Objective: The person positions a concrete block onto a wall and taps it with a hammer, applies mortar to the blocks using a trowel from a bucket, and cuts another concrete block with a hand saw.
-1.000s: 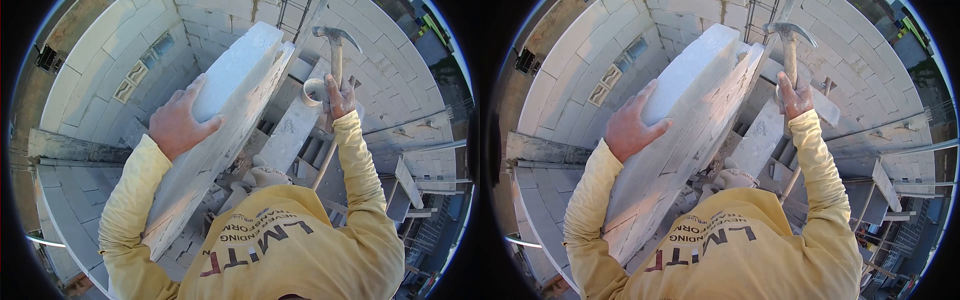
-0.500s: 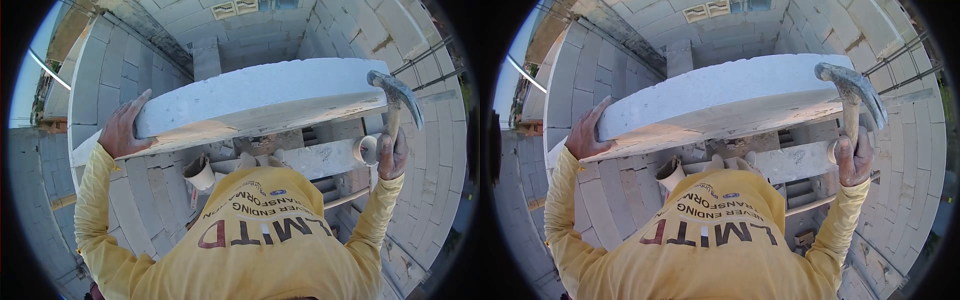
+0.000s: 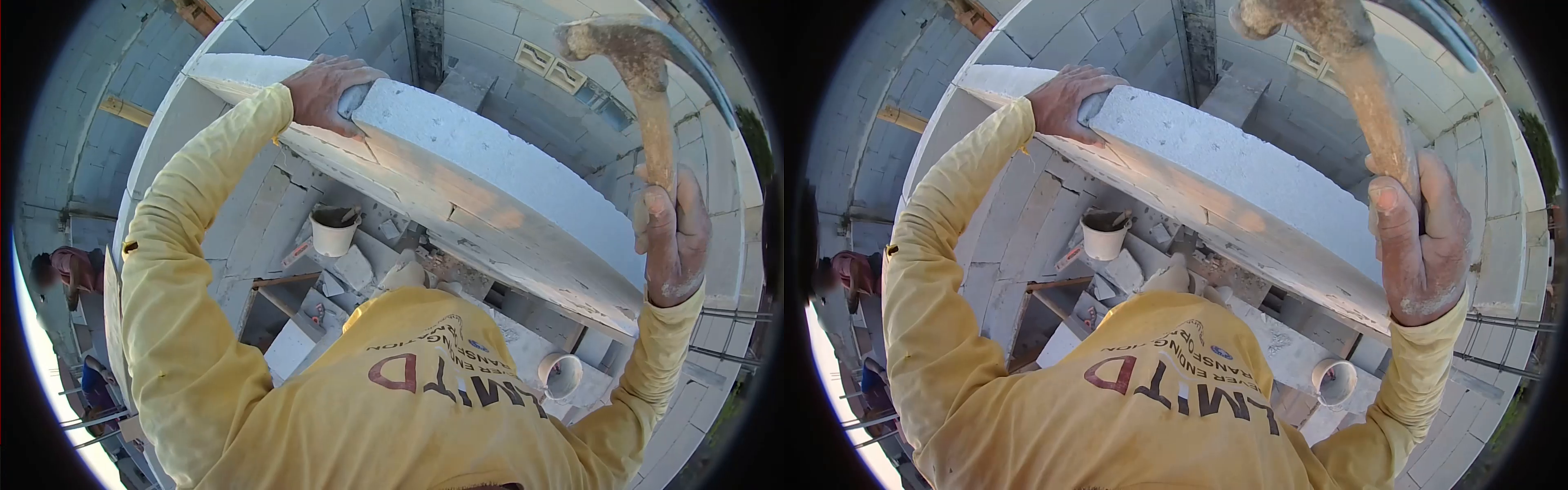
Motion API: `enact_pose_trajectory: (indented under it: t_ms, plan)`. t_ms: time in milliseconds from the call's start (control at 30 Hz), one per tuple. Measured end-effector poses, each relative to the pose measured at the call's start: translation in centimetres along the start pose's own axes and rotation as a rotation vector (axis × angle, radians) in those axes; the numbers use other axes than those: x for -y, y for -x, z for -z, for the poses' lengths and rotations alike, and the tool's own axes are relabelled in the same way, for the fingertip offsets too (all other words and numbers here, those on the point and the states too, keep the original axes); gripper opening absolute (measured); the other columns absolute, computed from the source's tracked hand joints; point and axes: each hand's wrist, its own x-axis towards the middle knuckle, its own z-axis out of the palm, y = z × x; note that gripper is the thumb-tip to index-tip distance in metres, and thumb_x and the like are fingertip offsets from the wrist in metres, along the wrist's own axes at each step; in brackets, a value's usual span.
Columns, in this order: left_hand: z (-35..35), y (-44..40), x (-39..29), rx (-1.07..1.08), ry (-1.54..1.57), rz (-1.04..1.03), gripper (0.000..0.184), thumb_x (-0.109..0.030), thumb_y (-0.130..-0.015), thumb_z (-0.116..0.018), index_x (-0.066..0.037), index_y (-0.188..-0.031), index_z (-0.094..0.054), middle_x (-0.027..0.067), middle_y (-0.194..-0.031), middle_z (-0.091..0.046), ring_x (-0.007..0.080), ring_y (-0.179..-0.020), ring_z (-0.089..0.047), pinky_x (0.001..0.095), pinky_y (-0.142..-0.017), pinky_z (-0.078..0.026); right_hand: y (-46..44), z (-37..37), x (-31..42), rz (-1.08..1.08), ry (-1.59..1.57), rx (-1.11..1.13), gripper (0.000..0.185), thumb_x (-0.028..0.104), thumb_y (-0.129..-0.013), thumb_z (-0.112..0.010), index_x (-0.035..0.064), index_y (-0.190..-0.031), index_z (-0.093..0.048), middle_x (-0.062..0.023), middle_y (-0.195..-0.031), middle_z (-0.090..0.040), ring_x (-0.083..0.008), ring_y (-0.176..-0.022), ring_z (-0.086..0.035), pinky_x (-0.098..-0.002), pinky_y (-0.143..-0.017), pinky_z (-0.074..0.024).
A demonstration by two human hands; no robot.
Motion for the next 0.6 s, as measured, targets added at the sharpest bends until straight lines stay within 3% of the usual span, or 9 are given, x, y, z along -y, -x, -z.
enact_pose_trajectory:
  t_ms: [67, 133, 200, 300, 400, 500, 600]
  plan:
    - [-0.7, 0.0, 0.5, -0.047, -0.004, -0.04, 0.094, -0.05, -0.059, -0.081, -0.015, -0.138, -0.042, 0.0106, -0.123, -0.053, 0.0302, -0.12, -0.047, 0.0471, -0.103, -0.033, -1.6, -0.2, 0.2, 0.037, -0.302, -0.008, 0.038, 0.035, -0.099, -0.049, -0.0011, -0.109, -0.053, -0.0053, -0.064, -0.05, -0.0167, -0.053, -0.05, -0.0311, -0.053, -0.0422]
    - [-0.7, 0.0, 0.4, -0.035, 0.002, -0.024, 0.094, -0.048, -0.059, -0.082, -0.015, -0.138, -0.043, 0.0106, -0.124, -0.052, 0.03, -0.121, -0.045, 0.0469, -0.104, -0.032, -3.1, -1.5, 0.3, 0.086, -0.31, 0.001, 0.037, 0.035, -0.099, -0.049, -0.001, -0.109, -0.052, -0.0072, -0.062, -0.05, -0.0204, -0.054, -0.053, -0.0354, -0.054, -0.0437]
    - [-0.6, 0.0, 0.3, -0.011, -0.001, 0.004, 0.095, -0.047, -0.059, -0.083, -0.015, -0.138, -0.042, 0.0107, -0.125, -0.052, 0.0298, -0.122, -0.045, 0.0469, -0.104, -0.032, -4.0, -5.0, 0.0, 0.157, -0.025, 0.022, 0.036, 0.034, -0.099, -0.049, -0.0009, -0.109, -0.051, -0.008, -0.062, -0.05, -0.0215, -0.056, -0.055, -0.037, -0.055, -0.0441]
    - [-1.1, 0.0, 1.1, -0.066, -0.01, -0.061, 0.096, -0.046, -0.059, -0.084, -0.015, -0.139, -0.042, 0.0104, -0.125, -0.052, 0.0296, -0.122, -0.045, 0.0471, -0.104, -0.032, -4.9, -7.2, -2.3, 0.16, 0.452, 0.466, 0.036, 0.034, -0.099, -0.05, -0.0006, -0.108, -0.051, -0.0079, -0.064, -0.049, -0.0199, -0.057, -0.053, -0.0358, -0.056, -0.0436]
    - [-1.4, 0.1, 1.1, -0.076, -0.047, -0.057, 0.096, -0.046, -0.059, -0.085, -0.016, -0.139, -0.041, 0.0096, -0.125, -0.052, 0.0295, -0.122, -0.045, 0.0471, -0.104, -0.032, -5.7, -4.6, -0.3, 0.146, 0.309, 0.368, 0.035, 0.034, -0.098, -0.051, 0.0006, -0.107, -0.052, -0.0121, -0.067, -0.054, -0.0268, -0.059, -0.056, -0.0382, -0.058, -0.0443]
    - [-1.2, 0.0, 0.9, -0.061, -0.013, -0.052, 0.096, -0.045, -0.058, -0.085, -0.016, -0.138, -0.042, 0.009, -0.125, -0.052, 0.0295, -0.122, -0.045, 0.0473, -0.104, -0.032, -5.7, -2.9, 2.8, -0.051, 0.049, 0.168, 0.034, 0.034, -0.097, -0.051, 0.0017, -0.107, -0.053, -0.0184, -0.073, -0.06, -0.0381, -0.063, -0.058, -0.0418, -0.061, -0.0457]
    - [-1.3, 0.0, 1.0, -0.068, -0.015, -0.053, 0.095, -0.043, -0.058, -0.086, -0.017, -0.138, -0.042, 0.0088, -0.126, -0.052, 0.0295, -0.123, -0.044, 0.0472, -0.105, -0.032, -5.8, -4.9, 2.2, -0.052, 0.017, 0.206, 0.032, 0.033, -0.097, -0.051, 0.0022, -0.106, -0.053, -0.0228, -0.079, -0.063, -0.0449, -0.068, -0.058, -0.0464, -0.064, -0.0461]
